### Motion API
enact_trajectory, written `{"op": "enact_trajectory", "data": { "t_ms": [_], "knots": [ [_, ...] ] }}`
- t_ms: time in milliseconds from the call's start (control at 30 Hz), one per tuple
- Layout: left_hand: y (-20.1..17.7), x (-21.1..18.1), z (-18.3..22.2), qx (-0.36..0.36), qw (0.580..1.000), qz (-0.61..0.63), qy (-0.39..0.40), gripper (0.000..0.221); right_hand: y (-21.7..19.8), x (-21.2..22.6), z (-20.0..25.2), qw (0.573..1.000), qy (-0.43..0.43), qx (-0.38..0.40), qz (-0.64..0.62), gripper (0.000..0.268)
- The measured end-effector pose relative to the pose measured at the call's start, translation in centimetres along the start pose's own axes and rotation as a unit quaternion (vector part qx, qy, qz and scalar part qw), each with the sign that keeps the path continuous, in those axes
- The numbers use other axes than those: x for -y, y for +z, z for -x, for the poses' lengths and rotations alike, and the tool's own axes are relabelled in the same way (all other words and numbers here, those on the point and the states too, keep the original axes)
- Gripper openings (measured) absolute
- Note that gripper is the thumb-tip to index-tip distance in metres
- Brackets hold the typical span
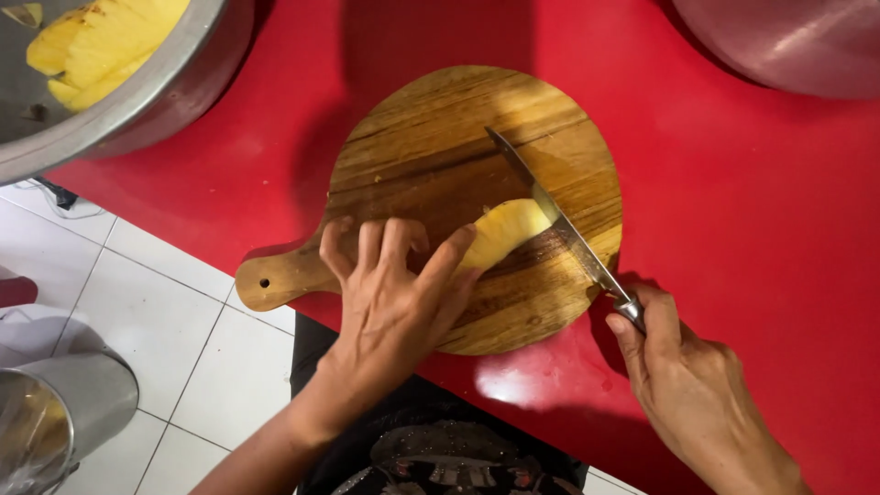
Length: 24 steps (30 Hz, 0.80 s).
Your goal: Slicing pineapple pieces into thin strips on a wooden cutting board
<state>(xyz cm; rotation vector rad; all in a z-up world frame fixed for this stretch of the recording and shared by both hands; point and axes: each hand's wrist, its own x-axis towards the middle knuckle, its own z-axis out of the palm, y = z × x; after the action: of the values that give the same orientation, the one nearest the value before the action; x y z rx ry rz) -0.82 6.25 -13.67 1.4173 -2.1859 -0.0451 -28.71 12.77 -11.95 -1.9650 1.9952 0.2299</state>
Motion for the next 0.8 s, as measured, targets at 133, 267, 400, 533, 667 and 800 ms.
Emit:
{"op": "enact_trajectory", "data": {
  "t_ms": [133, 267, 400, 533, 667, 800],
  "knots": [
    [0.7, -0.4, 1.3, 0.017, 0.998, -0.014, -0.051, 0.033, 0.3, -0.1, 0.0, 0.999, -0.014, -0.005, 0.033, 0.047],
    [1.4, -0.6, 1.9, 0.025, 0.995, -0.01, -0.097, 0.039, 0.9, -0.6, 0.1, 0.996, -0.039, -0.017, 0.077, 0.044],
    [2.1, -0.7, 2.5, 0.025, 0.992, 0.014, -0.123, 0.038, 0.7, -1.1, 0.0, 0.993, -0.007, 0.043, 0.113, 0.034],
    [1.8, -0.7, 2.0, -0.017, 0.993, 0.025, -0.114, 0.031, -0.8, -0.6, -0.3, 0.981, 0.057, 0.125, 0.135, 0.036],
    [2.1, -0.4, 1.8, -0.04, 0.993, 0.03, -0.104, 0.028, -1.5, -0.9, -0.6, 0.982, -0.021, 0.1, 0.156, 0.032],
    [2.1, -0.2, 1.9, -0.028, 0.993, 0.036, -0.108, 0.03, -1.1, -0.8, -0.5, 0.978, -0.003, 0.096, 0.184, 0.034]
  ]
}}
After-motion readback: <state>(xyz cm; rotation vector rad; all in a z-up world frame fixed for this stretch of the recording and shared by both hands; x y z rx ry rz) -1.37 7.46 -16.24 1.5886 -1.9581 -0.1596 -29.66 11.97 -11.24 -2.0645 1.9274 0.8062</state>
